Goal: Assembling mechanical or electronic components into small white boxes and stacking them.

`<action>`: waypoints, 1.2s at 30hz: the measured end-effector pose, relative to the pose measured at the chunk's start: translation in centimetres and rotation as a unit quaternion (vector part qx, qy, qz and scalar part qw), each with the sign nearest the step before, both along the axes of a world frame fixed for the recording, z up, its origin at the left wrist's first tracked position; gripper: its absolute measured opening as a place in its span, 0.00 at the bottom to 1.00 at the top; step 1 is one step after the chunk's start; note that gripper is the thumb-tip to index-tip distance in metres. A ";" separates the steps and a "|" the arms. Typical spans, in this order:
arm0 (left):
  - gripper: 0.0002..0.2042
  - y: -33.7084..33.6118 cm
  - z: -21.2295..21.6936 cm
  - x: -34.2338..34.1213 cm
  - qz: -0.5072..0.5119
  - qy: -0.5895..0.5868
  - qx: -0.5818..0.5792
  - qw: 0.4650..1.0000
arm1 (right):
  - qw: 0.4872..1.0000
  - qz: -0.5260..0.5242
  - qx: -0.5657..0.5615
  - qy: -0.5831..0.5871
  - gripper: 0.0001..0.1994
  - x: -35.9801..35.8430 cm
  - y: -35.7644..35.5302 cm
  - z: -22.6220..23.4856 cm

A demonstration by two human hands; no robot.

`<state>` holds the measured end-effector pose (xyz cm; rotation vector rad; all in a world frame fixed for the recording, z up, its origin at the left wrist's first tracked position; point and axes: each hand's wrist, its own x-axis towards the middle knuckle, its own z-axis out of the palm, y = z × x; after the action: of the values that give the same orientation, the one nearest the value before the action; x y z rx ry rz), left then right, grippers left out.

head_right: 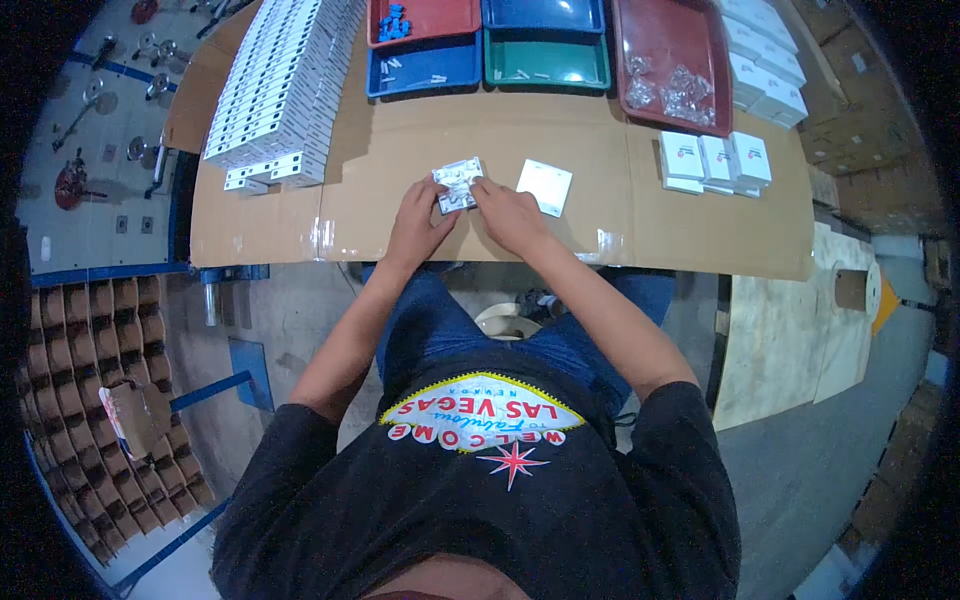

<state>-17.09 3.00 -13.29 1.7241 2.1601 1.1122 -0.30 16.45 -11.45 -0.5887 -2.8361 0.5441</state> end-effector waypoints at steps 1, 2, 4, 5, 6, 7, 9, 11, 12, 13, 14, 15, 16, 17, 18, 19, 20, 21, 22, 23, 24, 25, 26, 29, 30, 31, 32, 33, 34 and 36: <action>0.22 0.0 0.2 0.2 0.000 -0.002 0.000 1.000 | 0.998 0.006 0.010 0.055 0.17 0.2 -0.1 0.1; 0.26 0.1 0.3 0.4 0.013 -0.043 -0.001 0.999 | 0.999 0.007 0.010 0.052 0.17 0.6 -0.1 0.1; 0.30 0.2 0.7 0.7 0.028 -0.089 -0.002 0.996 | 0.994 -0.027 -0.022 0.106 0.15 1.5 0.2 0.5; 0.35 0.3 0.9 0.5 0.035 -0.033 0.007 0.999 | 0.994 -0.026 -0.021 0.101 0.15 2.2 0.7 0.4; 0.40 0.4 1.1 0.5 0.041 0.022 0.015 0.999 | 0.985 -0.122 -0.029 0.121 0.14 3.0 1.3 0.3; 0.40 0.2 1.2 0.4 0.046 0.018 0.019 0.999 | 0.965 -0.215 -0.035 0.142 0.13 3.7 2.0 0.5; 0.46 0.2 1.1 0.4 0.101 0.020 -0.030 0.994 | 0.950 -0.302 -0.043 0.072 0.15 5.7 3.1 1.5; 0.48 0.2 0.9 0.5 0.100 0.042 -0.061 0.992 | 0.921 -0.387 -0.046 0.004 0.19 6.8 3.5 2.2; 0.49 0.3 0.7 0.5 0.095 0.071 -0.097 0.988 | 0.913 -0.399 -0.074 -0.047 0.23 6.8 3.5 2.3; 0.49 0.3 0.3 0.4 0.099 0.066 -0.094 0.988 | 0.900 -0.411 -0.104 -0.098 0.27 6.7 3.2 2.3; 0.49 0.2 -0.2 0.4 0.109 0.054 -0.088 0.989 | 0.903 -0.407 -0.107 -0.092 0.28 6.4 2.9 2.2; 0.49 0.2 -0.6 0.4 0.118 0.042 -0.082 0.989 | 0.905 -0.403 -0.102 -0.093 0.28 5.9 3.0 2.1; 0.49 0.2 -0.6 0.5 0.122 0.039 -0.082 0.988 | 0.906 -0.403 -0.111 -0.071 0.26 5.6 2.8 1.8; 0.48 0.2 -0.5 0.7 0.118 0.000 -0.058 0.991 | 0.906 -0.402 -0.120 -0.048 0.24 5.3 2.6 1.5; 0.47 0.2 -0.5 1.0 0.114 -0.038 -0.034 0.992 | 0.908 -0.399 -0.120 -0.050 0.24 5.4 2.7 1.0; 0.47 0.2 -0.4 1.1 0.121 -0.035 -0.033 0.991 | 0.908 -0.393 -0.139 -0.035 0.22 5.3 3.1 0.4; 0.45 0.2 -0.5 1.9 0.125 -0.159 -0.003 0.979 | 0.907 -0.390 -0.157 -0.022 0.21 5.2 3.4 0.2; 0.43 0.1 -0.5 2.7 0.125 -0.279 0.028 0.952 | 0.909 -0.386 -0.158 -0.020 0.21 5.2 3.7 0.0; 0.44 0.0 0.9 3.7 0.118 -0.348 0.060 0.928 | 0.905 -0.394 -0.159 -0.017 0.19 5.4 3.8 0.0; 0.44 -0.2 0.8 3.8 0.121 -0.346 0.062 0.928 | 0.902 -0.401 -0.160 -0.015 0.17 5.4 4.0 -0.1; 0.45 -0.3 0.5 3.7 0.131 -0.328 0.061 0.933 | 0.903 -0.398 -0.160 -0.014 0.17 5.3 4.2 -0.2; 0.46 -0.8 0.5 3.8 0.144 -0.312 0.057 0.937 | 0.911 -0.389 -0.133 -0.003 0.16 5.3 4.1 -0.3; 0.46 -1.2 0.4 3.6 0.150 -0.313 0.057 0.936 | 0.919 -0.381 -0.106 0.008 0.14 5.2 3.9 -0.4; 0.47 -1.9 0.1 2.6 0.209 -0.027 -0.063 0.975 | 0.930 -0.349 -0.093 0.073 0.11 4.1 3.8 0.1; 0.47 -2.2 0.0 2.4 0.220 0.001 -0.093 0.971 | 0.931 -0.346 -0.095 0.072 0.11 3.6 3.8 0.4; 0.47 -2.1 -0.1 1.9 0.229 0.030 -0.120 0.966 | 0.935 -0.333 -0.098 0.074 0.09 2.6 3.9 1.5; 0.47 -2.2 -0.2 1.6 0.231 0.031 -0.118 0.965 | 0.939 -0.320 -0.101 0.077 0.08 1.6 4.0 2.1; 0.48 -2.4 -0.3 1.4 0.215 0.041 -0.120 0.968 | 0.939 -0.318 -0.101 0.079 0.08 0.9 4.4 2.2; 0.48 -2.5 -0.4 1.1 0.197 0.054 -0.119 0.972 | 0.945 -0.296 -0.107 0.086 0.08 0.0 5.2 2.5; 0.49 -2.8 -0.7 0.3 0.193 0.063 -0.098 0.974 | 0.950 -0.270 -0.113 0.108 0.07 -2.6 6.3 4.2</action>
<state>-16.77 0.23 -13.95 1.3597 2.6608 0.8411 -2.91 22.76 -7.24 -1.2103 -2.2783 0.7692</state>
